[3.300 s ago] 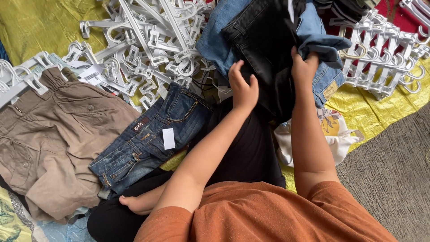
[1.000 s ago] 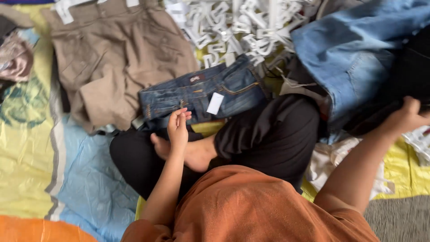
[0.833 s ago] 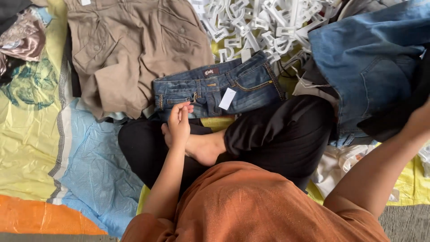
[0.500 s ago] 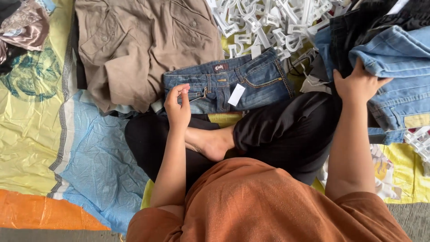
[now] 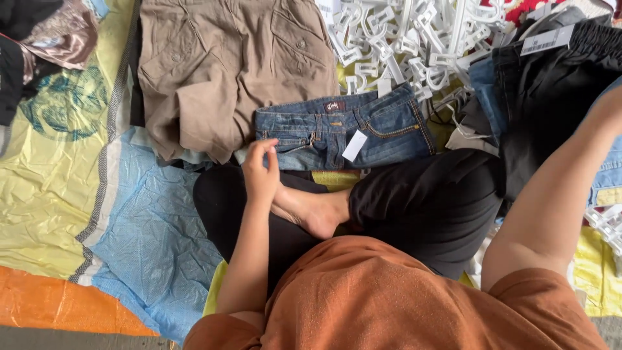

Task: A person sits on the floor sorting through a pile of shorts and placing them onto plastic hangers.

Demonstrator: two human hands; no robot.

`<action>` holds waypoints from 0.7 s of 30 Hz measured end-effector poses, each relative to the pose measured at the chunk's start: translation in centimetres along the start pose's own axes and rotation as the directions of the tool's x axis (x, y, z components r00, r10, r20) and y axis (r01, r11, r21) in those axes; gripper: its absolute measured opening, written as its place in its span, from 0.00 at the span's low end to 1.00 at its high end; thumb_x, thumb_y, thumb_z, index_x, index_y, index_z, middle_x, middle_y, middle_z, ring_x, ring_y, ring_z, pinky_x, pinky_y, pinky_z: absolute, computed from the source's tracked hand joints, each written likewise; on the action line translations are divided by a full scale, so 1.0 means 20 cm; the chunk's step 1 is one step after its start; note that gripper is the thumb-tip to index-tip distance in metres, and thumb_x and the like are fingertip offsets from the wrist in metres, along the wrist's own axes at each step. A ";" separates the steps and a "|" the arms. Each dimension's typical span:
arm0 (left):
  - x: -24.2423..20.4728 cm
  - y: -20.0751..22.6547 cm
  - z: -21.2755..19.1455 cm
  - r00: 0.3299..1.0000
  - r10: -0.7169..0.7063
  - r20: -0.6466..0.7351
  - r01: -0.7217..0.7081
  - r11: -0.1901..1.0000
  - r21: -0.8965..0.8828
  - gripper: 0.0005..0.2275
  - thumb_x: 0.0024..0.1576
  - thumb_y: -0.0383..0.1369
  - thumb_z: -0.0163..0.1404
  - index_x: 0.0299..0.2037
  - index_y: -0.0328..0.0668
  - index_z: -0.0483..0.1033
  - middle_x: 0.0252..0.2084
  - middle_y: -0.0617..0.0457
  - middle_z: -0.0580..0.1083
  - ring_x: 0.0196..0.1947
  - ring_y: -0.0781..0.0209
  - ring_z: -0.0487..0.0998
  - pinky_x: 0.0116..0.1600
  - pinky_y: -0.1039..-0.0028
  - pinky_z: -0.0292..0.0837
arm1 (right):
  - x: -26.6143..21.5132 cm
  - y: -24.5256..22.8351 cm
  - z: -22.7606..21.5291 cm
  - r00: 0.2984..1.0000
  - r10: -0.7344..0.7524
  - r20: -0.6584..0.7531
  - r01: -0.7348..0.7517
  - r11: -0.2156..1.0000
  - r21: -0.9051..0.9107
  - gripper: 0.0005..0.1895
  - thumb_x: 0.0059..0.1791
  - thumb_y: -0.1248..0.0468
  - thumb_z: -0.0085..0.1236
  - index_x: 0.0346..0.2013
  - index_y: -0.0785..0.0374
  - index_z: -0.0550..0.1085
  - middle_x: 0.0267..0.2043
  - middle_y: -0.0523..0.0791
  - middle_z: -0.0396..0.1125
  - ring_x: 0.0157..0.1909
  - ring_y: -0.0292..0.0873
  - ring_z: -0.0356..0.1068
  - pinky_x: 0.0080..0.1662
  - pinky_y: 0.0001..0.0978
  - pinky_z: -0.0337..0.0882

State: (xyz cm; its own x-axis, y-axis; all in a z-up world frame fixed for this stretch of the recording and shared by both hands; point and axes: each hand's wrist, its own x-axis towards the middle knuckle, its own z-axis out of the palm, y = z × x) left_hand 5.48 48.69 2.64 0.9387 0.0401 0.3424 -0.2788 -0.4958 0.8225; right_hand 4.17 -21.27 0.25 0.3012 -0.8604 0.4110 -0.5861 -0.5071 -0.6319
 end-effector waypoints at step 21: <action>-0.01 -0.02 0.17 0.966 0.203 0.160 -0.237 0.945 0.226 0.09 0.55 0.26 0.52 0.45 0.48 0.77 0.57 0.48 0.65 0.57 0.44 0.68 0.60 0.56 0.65 | -0.88 -0.65 -0.05 0.734 -0.165 0.659 0.398 0.890 -0.221 0.52 0.47 0.50 0.68 0.71 0.73 0.49 0.70 0.72 0.39 0.72 0.74 0.38 0.60 0.82 0.45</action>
State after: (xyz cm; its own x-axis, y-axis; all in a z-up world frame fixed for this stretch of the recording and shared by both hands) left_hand 6.07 45.96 0.79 0.8824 -0.2011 0.4253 -0.4396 -0.6744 0.5933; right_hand 5.65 0.48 1.94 0.8133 -0.5813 -0.0272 -0.5681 -0.7830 -0.2535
